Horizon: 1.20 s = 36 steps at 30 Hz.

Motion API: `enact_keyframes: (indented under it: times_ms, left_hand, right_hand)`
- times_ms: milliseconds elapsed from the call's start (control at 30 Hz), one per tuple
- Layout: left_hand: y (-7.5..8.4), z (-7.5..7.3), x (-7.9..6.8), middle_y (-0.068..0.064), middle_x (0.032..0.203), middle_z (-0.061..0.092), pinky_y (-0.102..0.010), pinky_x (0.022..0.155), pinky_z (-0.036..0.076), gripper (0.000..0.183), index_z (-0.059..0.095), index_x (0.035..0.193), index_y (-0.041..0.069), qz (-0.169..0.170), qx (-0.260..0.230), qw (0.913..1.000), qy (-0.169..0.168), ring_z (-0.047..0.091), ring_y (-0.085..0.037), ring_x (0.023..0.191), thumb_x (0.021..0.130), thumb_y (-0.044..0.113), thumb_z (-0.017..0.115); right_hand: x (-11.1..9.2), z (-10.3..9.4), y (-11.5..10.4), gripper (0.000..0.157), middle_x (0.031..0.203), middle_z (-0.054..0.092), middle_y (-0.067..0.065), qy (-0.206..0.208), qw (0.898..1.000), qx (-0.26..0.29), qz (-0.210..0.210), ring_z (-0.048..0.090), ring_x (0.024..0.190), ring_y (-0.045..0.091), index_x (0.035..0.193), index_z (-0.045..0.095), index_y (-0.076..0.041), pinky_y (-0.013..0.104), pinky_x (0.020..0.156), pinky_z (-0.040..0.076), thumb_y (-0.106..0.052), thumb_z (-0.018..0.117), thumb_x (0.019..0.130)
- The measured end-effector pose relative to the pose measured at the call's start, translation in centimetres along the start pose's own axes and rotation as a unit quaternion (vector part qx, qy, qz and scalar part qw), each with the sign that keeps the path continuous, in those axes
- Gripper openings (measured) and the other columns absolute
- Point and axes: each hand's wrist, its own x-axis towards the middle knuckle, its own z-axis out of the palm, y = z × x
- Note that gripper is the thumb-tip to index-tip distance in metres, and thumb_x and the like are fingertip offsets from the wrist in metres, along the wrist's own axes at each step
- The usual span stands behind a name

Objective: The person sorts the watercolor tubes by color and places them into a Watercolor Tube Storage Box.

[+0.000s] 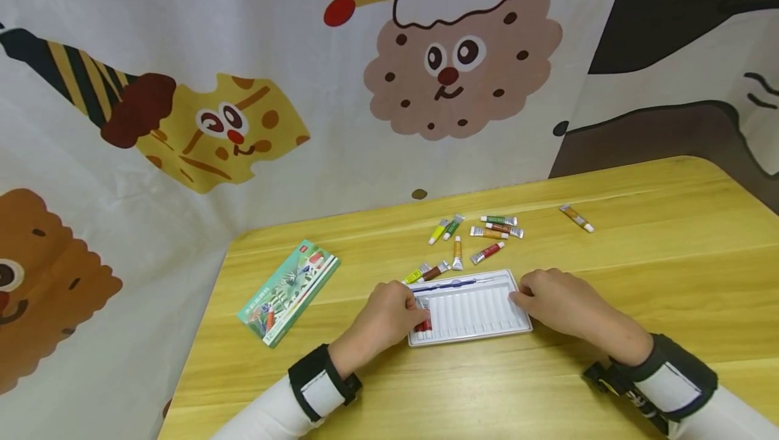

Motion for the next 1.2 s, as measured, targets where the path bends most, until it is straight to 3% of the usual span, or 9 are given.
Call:
enact_keyframes:
  times_ms: [400,533,667,867,1067,1200]
  left_hand:
    - [-0.5,-0.9,0.2,0.007,0.051,0.034,-0.026,0.046,0.026,0.052,0.052,0.056,0.014,0.001,0.015,0.9998,-0.014,0.037,-0.010,0.046,0.102,0.030,0.071]
    - [-0.7,-1.7,-0.1,0.006,0.054,0.040,-0.027,0.048,0.029,0.042,0.061,0.064,0.013,0.000,0.020,0.9998,0.004,0.041,-0.012,0.049,0.102,0.030,0.071]
    - [-0.9,-2.3,-0.5,0.005,0.058,0.045,-0.027,0.050,0.033,0.030,0.071,0.076,0.012,0.010,0.022,0.9993,0.027,0.045,-0.012,0.053,0.101,0.027,0.071]
    - [-1.2,-2.1,-0.9,0.006,0.062,0.051,-0.027,0.053,0.037,0.019,0.072,0.084,0.014,0.030,0.012,0.9979,0.056,0.048,-0.012,0.057,0.101,0.021,0.070]
    - [-2.1,-1.9,-1.0,0.004,0.070,0.057,-0.028,0.059,0.041,0.015,0.071,0.084,0.015,0.032,0.019,0.9964,0.076,0.051,-0.013,0.064,0.099,0.017,0.071]
    - [-2.2,-1.9,-1.0,0.003,0.072,0.059,-0.029,0.060,0.043,0.013,0.072,0.087,0.013,0.028,0.022,0.9966,0.074,0.053,-0.014,0.066,0.099,0.017,0.071]
  right_hand:
    - [-0.1,-0.8,0.6,0.038,0.060,0.041,-0.005,0.013,1.000,0.013,-0.017,0.040,0.055,0.013,0.068,0.053,-0.016,0.028,0.054,0.029,-0.025,0.069,0.101]
    - [0.6,-1.5,1.0,0.023,0.065,0.050,-0.004,0.055,0.998,0.011,-0.039,0.044,0.058,0.013,0.078,0.065,-0.011,0.029,0.055,0.034,-0.018,0.072,0.099]
    - [2.1,-2.1,1.3,0.005,0.084,0.067,0.001,0.107,0.990,-0.008,-0.092,0.058,0.072,0.016,0.098,0.075,-0.004,0.036,0.063,0.049,-0.008,0.076,0.096]
    - [5.1,-2.0,2.1,0.017,0.106,0.070,0.011,0.126,0.970,-0.083,-0.191,0.067,0.089,0.024,0.108,0.078,-0.002,0.043,0.074,0.057,-0.003,0.080,0.091]
    - [7.0,-1.5,2.1,0.028,0.090,0.061,0.006,0.103,0.964,-0.142,-0.200,0.052,0.073,0.016,0.115,0.077,0.000,0.030,0.061,0.044,-0.007,0.084,0.088]
    - [7.3,-1.7,1.9,0.018,0.085,0.056,0.003,0.103,0.965,-0.148,-0.190,0.050,0.070,0.016,0.102,0.079,-0.004,0.031,0.060,0.043,-0.008,0.086,0.086]
